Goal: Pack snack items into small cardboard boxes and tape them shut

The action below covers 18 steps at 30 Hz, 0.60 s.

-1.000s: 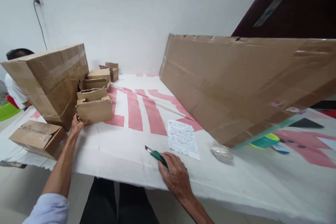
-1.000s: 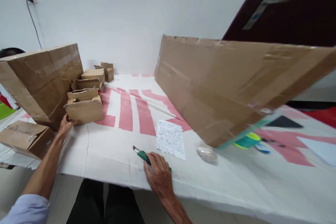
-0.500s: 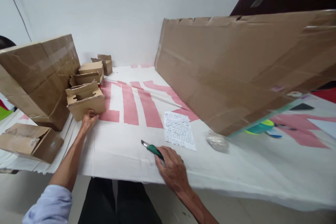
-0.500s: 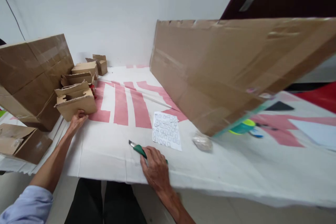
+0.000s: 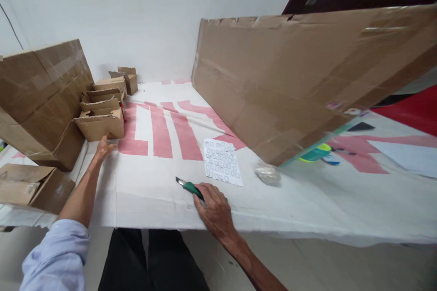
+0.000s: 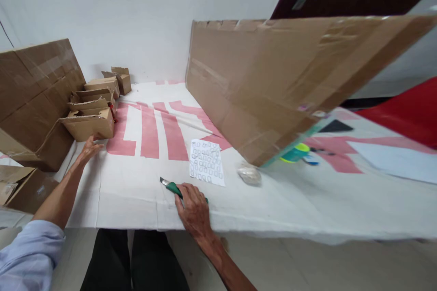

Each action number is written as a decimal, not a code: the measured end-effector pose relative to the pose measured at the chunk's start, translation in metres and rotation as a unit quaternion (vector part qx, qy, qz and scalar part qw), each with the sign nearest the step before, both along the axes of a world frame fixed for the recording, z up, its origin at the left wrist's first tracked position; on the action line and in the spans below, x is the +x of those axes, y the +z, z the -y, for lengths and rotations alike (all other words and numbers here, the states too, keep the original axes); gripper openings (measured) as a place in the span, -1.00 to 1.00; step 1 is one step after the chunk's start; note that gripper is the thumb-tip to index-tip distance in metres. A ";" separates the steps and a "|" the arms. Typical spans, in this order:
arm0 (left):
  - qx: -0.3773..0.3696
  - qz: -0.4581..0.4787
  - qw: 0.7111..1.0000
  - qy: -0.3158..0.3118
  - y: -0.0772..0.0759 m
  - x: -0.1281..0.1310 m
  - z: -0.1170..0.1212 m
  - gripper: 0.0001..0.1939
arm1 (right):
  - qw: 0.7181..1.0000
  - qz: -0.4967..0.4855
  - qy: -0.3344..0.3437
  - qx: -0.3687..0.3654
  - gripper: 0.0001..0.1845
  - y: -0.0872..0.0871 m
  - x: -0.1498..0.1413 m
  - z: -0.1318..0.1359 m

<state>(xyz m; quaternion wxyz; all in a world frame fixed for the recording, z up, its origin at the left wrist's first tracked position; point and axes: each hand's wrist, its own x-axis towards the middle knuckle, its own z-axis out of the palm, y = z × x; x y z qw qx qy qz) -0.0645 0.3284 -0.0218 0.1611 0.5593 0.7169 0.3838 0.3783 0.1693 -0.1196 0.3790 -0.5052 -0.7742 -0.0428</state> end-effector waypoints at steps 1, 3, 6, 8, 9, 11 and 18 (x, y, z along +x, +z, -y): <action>0.005 0.000 1.000 -0.014 0.002 0.007 0.009 -0.58 | 1.000 -0.002 0.001 -0.001 -0.76 -0.001 0.000 0.000; 0.018 -0.001 0.999 -0.034 0.003 0.023 0.032 -0.45 | 1.000 -0.007 0.004 0.002 -0.76 -0.002 0.000 0.000; 0.046 -0.014 0.997 -0.061 0.009 0.048 0.084 -0.36 | 1.000 -0.014 0.009 0.013 -0.77 -0.005 0.001 0.000; 0.063 -0.028 0.995 -0.069 0.020 0.062 0.126 -0.34 | 1.000 -0.014 0.013 0.016 -0.77 -0.008 0.002 0.000; 0.078 -0.039 0.994 -0.071 0.027 0.067 0.147 -0.36 | 1.000 -0.012 0.014 0.017 -0.77 -0.009 0.002 0.000; 0.138 -0.082 0.985 -0.062 0.047 0.067 0.189 -0.43 | 1.000 -0.006 0.014 0.017 -0.77 -0.013 0.003 0.000; 0.226 -0.173 0.917 0.280 0.111 -0.062 0.288 -0.41 | 1.000 0.001 0.005 0.010 -0.78 -0.016 -0.001 -0.002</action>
